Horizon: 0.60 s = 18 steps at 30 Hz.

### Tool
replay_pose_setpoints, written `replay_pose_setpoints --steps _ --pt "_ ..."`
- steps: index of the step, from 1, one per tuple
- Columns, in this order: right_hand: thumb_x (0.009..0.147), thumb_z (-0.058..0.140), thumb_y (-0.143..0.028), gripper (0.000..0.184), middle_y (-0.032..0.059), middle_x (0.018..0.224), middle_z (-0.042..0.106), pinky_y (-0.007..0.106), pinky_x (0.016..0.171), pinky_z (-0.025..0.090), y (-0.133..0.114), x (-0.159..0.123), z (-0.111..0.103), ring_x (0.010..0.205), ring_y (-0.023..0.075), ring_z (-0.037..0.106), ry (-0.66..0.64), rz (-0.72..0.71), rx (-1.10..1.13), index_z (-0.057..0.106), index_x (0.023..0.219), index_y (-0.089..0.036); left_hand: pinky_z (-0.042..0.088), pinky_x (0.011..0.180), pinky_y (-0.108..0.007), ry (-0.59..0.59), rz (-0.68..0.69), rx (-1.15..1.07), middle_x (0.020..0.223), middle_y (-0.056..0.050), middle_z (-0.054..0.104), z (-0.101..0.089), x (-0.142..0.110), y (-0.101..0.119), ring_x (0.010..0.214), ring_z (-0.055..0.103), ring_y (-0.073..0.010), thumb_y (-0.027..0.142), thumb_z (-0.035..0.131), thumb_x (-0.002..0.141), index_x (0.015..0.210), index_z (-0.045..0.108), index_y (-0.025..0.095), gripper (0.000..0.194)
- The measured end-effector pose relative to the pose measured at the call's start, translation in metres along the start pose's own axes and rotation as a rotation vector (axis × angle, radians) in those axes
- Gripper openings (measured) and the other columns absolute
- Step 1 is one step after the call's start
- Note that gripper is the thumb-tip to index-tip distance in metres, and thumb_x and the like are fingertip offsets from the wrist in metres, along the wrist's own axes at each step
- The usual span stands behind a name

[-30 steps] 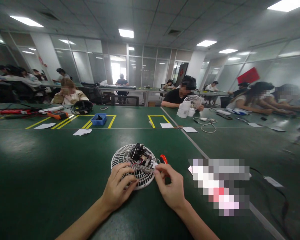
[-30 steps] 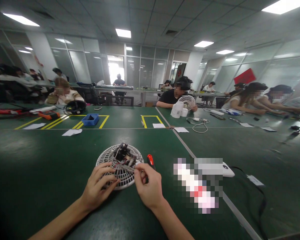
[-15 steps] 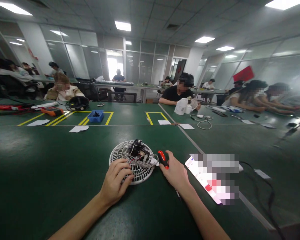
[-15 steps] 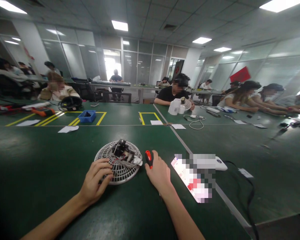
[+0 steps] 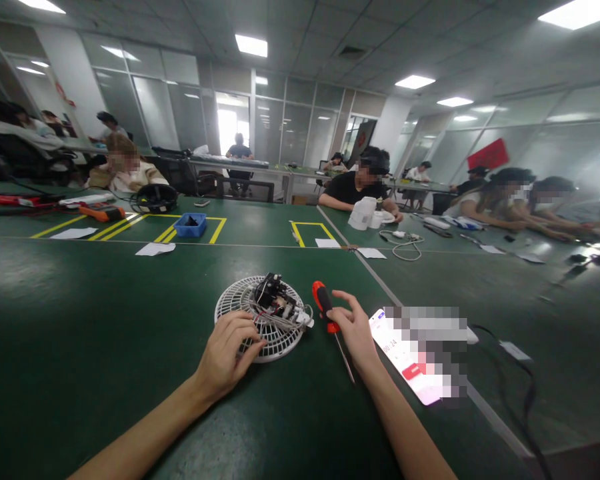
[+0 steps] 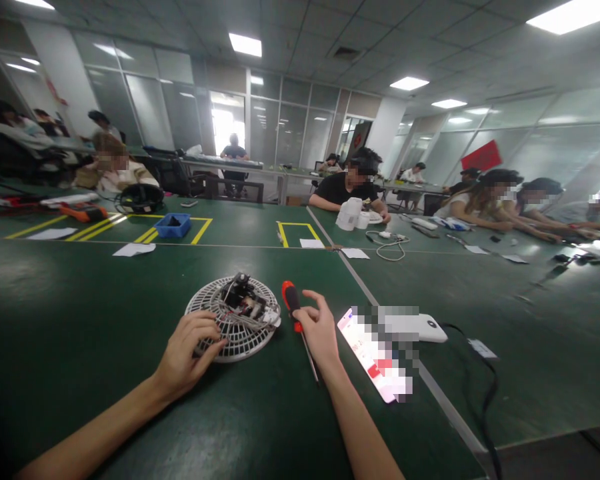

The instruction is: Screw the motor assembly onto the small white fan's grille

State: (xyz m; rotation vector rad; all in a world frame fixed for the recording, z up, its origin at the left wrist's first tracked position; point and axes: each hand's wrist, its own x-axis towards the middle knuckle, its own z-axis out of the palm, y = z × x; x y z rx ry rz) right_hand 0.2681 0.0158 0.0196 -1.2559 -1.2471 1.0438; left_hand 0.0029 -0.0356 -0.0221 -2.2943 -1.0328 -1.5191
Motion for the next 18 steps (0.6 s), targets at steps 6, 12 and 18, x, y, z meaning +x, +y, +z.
replay_pose_setpoints --steps 6,12,18 --pt "0.068 0.078 -0.035 0.055 0.0002 0.076 0.073 0.031 0.065 0.050 -0.014 -0.008 0.003 0.077 0.0242 0.073 -0.014 0.069 0.366 0.060 0.119 -0.021 0.054 0.093 -0.036 0.026 -0.027 0.004 0.089 -0.003 0.069 0.000 0.001 -0.001 0.101 0.066 -0.0203 0.015 0.069 0.092 0.096 0.059 0.020 0.011" --pt "0.067 0.082 -0.030 0.056 -0.0006 0.081 0.073 0.029 0.063 0.052 -0.016 -0.012 0.006 0.071 0.0199 0.071 -0.057 0.075 0.523 0.059 0.117 -0.024 0.054 0.092 -0.037 0.030 -0.040 -0.005 0.088 -0.003 0.068 0.000 0.000 -0.001 0.100 0.066 -0.0209 0.015 0.068 0.092 0.094 0.058 0.021 0.012" --pt "0.065 0.082 -0.031 0.065 0.0014 0.084 0.076 0.027 0.060 0.051 -0.011 -0.011 0.010 0.070 0.0189 0.069 -0.001 0.072 0.528 0.054 0.123 -0.023 0.054 0.089 -0.036 0.040 -0.042 0.004 0.085 -0.002 0.067 -0.002 0.000 -0.001 0.097 0.066 -0.0208 0.016 0.068 0.092 0.092 0.058 0.021 0.012"
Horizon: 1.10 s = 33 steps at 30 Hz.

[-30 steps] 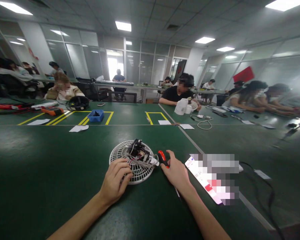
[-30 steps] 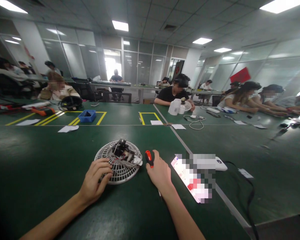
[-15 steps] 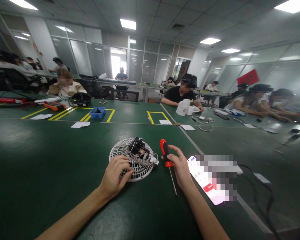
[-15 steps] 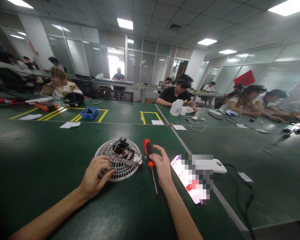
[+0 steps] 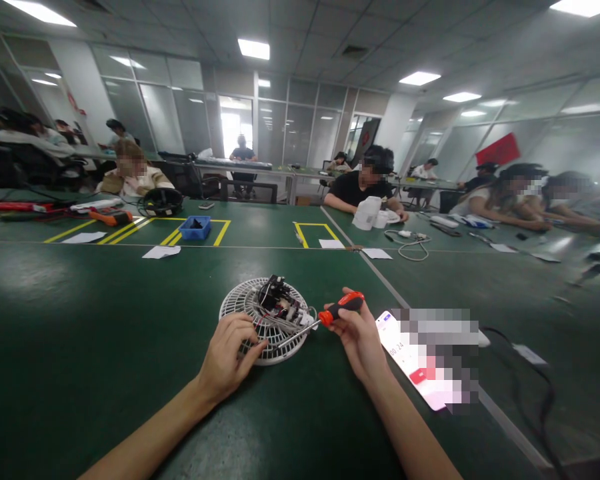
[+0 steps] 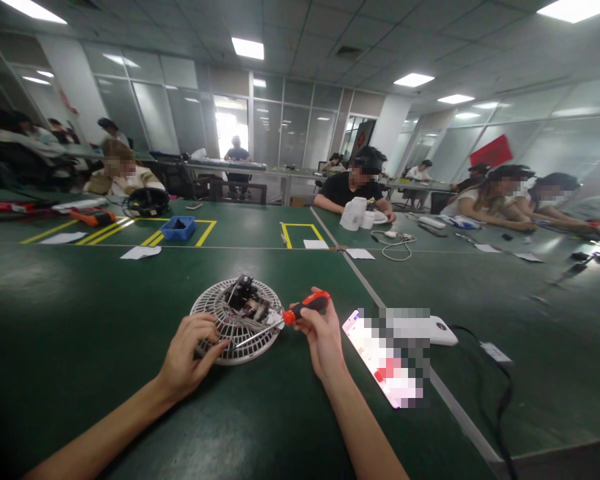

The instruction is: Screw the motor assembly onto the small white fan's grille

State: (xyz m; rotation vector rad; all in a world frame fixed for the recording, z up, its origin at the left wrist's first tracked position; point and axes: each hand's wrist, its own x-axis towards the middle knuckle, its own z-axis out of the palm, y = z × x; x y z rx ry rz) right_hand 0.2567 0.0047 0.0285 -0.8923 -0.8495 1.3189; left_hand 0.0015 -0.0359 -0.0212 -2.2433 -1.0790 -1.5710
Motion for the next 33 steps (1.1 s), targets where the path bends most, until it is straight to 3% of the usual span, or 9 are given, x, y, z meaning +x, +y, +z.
replay_pose_setpoints --steps 13,24,33 --pt "0.065 0.085 -0.030 0.068 0.0013 0.089 0.077 0.029 0.066 0.057 0.0043 -0.0026 0.0033 0.074 0.0196 0.073 0.069 -0.020 -0.024 0.055 0.126 -0.024 0.056 0.087 -0.036 0.009 0.034 -0.004 0.083 -0.002 0.069 0.0010 0.0000 0.0007 0.094 0.068 -0.0207 0.015 0.072 0.090 0.091 0.059 0.021 0.013" --pt "0.066 0.084 -0.029 0.060 0.0016 0.089 0.076 0.031 0.067 0.057 0.0051 -0.0070 0.0076 0.087 0.0243 0.075 0.070 -0.019 -0.017 0.056 0.119 -0.024 0.056 0.086 -0.035 0.007 0.026 -0.014 0.082 -0.001 0.069 -0.0005 0.0023 0.0026 0.094 0.067 -0.0197 0.015 0.072 0.090 0.091 0.060 0.021 0.013" --pt "0.062 0.087 -0.028 0.065 0.0012 0.088 0.077 0.030 0.068 0.056 0.0059 -0.0057 0.0071 0.079 0.0218 0.074 0.068 0.017 0.004 0.057 0.120 -0.024 0.057 0.086 -0.037 -0.014 0.011 -0.027 0.083 -0.002 0.068 0.0005 -0.0010 -0.0009 0.092 0.067 -0.0201 0.017 0.071 0.092 0.092 0.058 0.021 0.013"
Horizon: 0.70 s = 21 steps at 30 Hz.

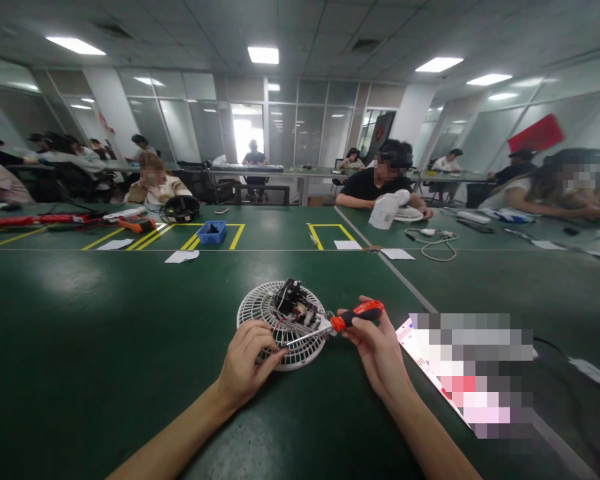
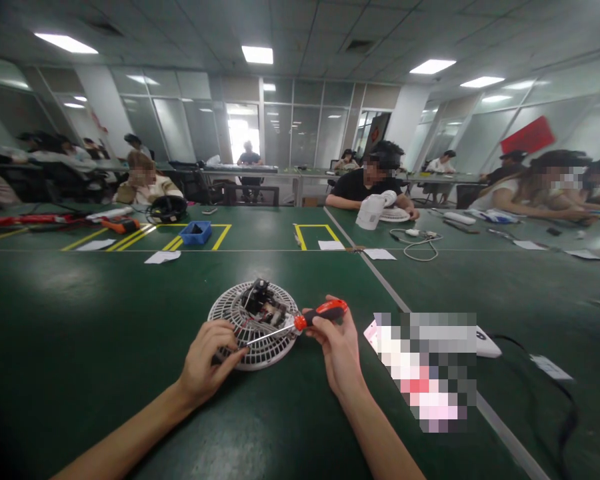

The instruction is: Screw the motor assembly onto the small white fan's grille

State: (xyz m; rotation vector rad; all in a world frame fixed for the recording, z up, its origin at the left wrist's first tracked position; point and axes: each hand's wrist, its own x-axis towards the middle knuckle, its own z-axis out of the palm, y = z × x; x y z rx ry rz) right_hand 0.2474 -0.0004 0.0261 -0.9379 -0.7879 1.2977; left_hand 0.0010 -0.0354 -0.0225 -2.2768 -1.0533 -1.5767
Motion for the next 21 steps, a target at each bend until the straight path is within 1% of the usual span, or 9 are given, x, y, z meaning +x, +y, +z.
replay_pose_setpoints --steps 4,10,15,18,21 --pt "0.061 0.087 -0.029 0.067 0.0021 0.088 0.077 0.030 0.070 0.056 -0.0013 -0.0010 0.0001 0.088 0.0244 0.075 -0.011 0.005 0.002 0.056 0.120 -0.024 0.056 0.086 -0.035 -0.004 -0.007 -0.014 0.082 -0.002 0.069 -0.0004 0.0009 0.0003 0.091 0.067 -0.0193 0.016 0.072 0.091 0.091 0.060 0.020 0.013" --pt "0.063 0.085 -0.028 0.063 0.0013 0.089 0.076 0.037 0.077 0.058 -0.0021 -0.0005 -0.0016 0.089 0.0255 0.076 -0.043 -0.002 0.006 0.056 0.120 -0.026 0.056 0.086 -0.032 0.001 -0.005 -0.032 0.084 -0.002 0.070 -0.0018 0.0038 0.0028 0.090 0.066 -0.0178 0.016 0.073 0.090 0.092 0.062 0.019 0.012" --pt "0.059 0.088 -0.029 0.066 0.0005 0.087 0.077 0.033 0.073 0.058 0.0000 -0.0013 0.0006 0.079 0.0221 0.075 -0.013 0.022 0.015 0.058 0.117 -0.025 0.056 0.084 -0.032 0.000 0.012 -0.030 0.084 -0.003 0.070 -0.0016 0.0034 0.0026 0.088 0.065 -0.0175 0.018 0.073 0.091 0.093 0.062 0.019 0.011" --pt "0.059 0.089 -0.029 0.065 -0.0013 0.086 0.077 0.036 0.075 0.060 0.0016 -0.0003 0.0017 0.075 0.0216 0.075 0.021 0.022 0.052 0.059 0.116 -0.026 0.057 0.085 -0.033 -0.009 0.019 -0.023 0.088 -0.004 0.072 -0.0012 0.0027 0.0022 0.090 0.066 -0.0178 0.017 0.073 0.091 0.097 0.064 0.019 0.011" --pt "0.058 0.090 -0.028 0.064 -0.0018 0.086 0.077 0.037 0.077 0.061 0.0019 0.0022 0.0010 0.078 0.0217 0.076 0.052 0.029 0.102 0.059 0.114 -0.027 0.057 0.087 -0.035 0.003 0.031 -0.011 0.095 -0.006 0.074 -0.0010 0.0032 0.0025 0.094 0.067 -0.0193 0.014 0.073 0.090 0.108 0.065 0.018 0.020"
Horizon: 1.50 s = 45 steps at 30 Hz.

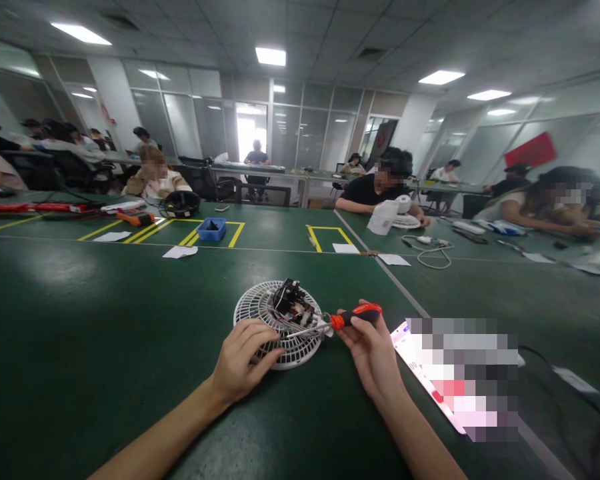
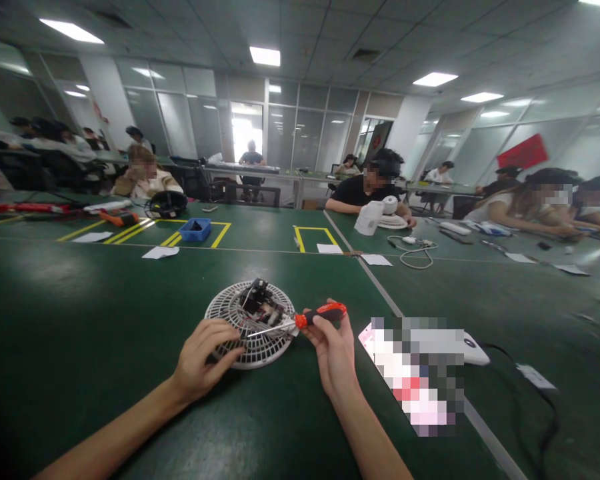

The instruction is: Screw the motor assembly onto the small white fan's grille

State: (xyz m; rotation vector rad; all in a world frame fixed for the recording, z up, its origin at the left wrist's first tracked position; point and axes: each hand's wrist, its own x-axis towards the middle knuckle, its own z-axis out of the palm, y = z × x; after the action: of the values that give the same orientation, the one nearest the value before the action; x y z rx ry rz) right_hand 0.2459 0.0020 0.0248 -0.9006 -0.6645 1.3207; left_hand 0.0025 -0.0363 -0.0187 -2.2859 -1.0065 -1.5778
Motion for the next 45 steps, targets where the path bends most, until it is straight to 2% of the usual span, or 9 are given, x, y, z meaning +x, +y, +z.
replay_pose_setpoints --steps 4,10,15,18,22,28,32,39,45 --pt "0.056 0.092 -0.028 0.063 -0.0008 0.086 0.078 0.032 0.073 0.061 -0.0019 0.0014 -0.0004 0.077 0.0201 0.077 -0.005 0.013 0.012 0.060 0.110 -0.026 0.058 0.087 -0.035 0.007 0.010 -0.003 0.097 -0.006 0.075 0.0001 0.0007 0.0005 0.094 0.068 -0.0191 0.008 0.068 0.091 0.111 0.066 0.019 0.022" --pt "0.052 0.099 -0.034 0.063 -0.0047 0.073 0.073 0.020 0.056 0.057 -0.0020 -0.0019 0.0028 0.058 0.0136 0.071 -0.027 0.016 -0.039 0.060 0.099 -0.023 0.059 0.087 -0.034 0.024 -0.015 0.010 0.095 -0.006 0.075 -0.0011 -0.0017 -0.0006 0.093 0.069 -0.0184 0.006 0.068 0.090 0.108 0.066 0.018 0.022" --pt "0.052 0.101 -0.041 0.074 -0.0087 0.066 0.068 0.016 0.045 0.049 0.0018 -0.0017 0.0033 0.045 0.0083 0.060 0.001 -0.011 -0.058 0.056 0.108 -0.022 0.059 0.083 -0.033 0.044 -0.007 0.014 0.092 -0.005 0.075 -0.0017 0.0000 0.0013 0.089 0.069 -0.0186 0.006 0.066 0.090 0.107 0.067 0.019 0.021" --pt "0.056 0.099 -0.045 0.071 -0.0070 0.065 0.069 0.018 0.047 0.050 0.0039 -0.0003 0.0028 0.046 0.0095 0.060 -0.007 0.002 -0.087 0.055 0.107 -0.022 0.058 0.084 -0.034 0.028 -0.002 0.019 0.093 -0.005 0.075 -0.0012 -0.0004 0.0016 0.090 0.069 -0.0191 0.006 0.067 0.090 0.107 0.066 0.019 0.022" --pt "0.061 0.095 -0.044 0.059 -0.0024 0.072 0.073 0.022 0.053 0.055 0.0038 0.0000 0.0017 0.057 0.0141 0.068 -0.051 0.043 -0.065 0.057 0.100 -0.022 0.057 0.088 -0.037 0.036 -0.004 0.065 0.095 -0.005 0.074 -0.0014 -0.0016 -0.0003 0.095 0.067 -0.0202 0.007 0.067 0.090 0.108 0.065 0.019 0.022" --pt "0.063 0.085 -0.026 0.040 0.0010 0.088 0.076 0.029 0.061 0.060 0.0008 -0.0019 -0.0011 0.074 0.0190 0.073 -0.113 0.036 0.032 0.061 0.094 -0.024 0.056 0.090 -0.036 0.069 0.004 0.093 0.095 -0.005 0.071 -0.0037 0.0005 0.0004 0.097 0.064 -0.0196 0.006 0.067 0.090 0.106 0.064 0.017 0.020" --pt "0.061 0.087 -0.024 0.042 -0.0011 0.083 0.074 0.026 0.061 0.060 0.0019 -0.0014 -0.0011 0.071 0.0172 0.073 -0.106 0.009 -0.001 0.061 0.094 -0.022 0.055 0.094 -0.038 0.074 -0.008 0.139 0.102 -0.006 0.071 -0.0040 -0.0016 0.0002 0.104 0.062 -0.0216 0.008 0.067 0.091 0.107 0.064 0.019 0.020" --pt "0.058 0.093 -0.033 0.054 -0.0064 0.070 0.070 0.023 0.052 0.060 0.0023 -0.0008 0.0026 0.053 0.0133 0.068 -0.087 0.017 -0.040 0.060 0.100 -0.024 0.055 0.095 -0.042 0.075 -0.011 0.174 0.109 -0.008 0.068 -0.0038 -0.0035 -0.0027 0.110 0.060 -0.0233 0.011 0.067 0.092 0.109 0.065 0.020 0.019" --pt "0.059 0.093 -0.033 0.044 -0.0037 0.069 0.069 0.024 0.052 0.061 0.0015 -0.0002 0.0025 0.054 0.0142 0.069 -0.065 0.044 -0.022 0.060 0.085 -0.022 0.055 0.094 -0.041 0.058 -0.015 0.191 0.109 -0.007 0.067 -0.0049 -0.0025 -0.0031 0.109 0.060 -0.0235 0.012 0.067 0.092 0.110 0.066 0.024 0.021"
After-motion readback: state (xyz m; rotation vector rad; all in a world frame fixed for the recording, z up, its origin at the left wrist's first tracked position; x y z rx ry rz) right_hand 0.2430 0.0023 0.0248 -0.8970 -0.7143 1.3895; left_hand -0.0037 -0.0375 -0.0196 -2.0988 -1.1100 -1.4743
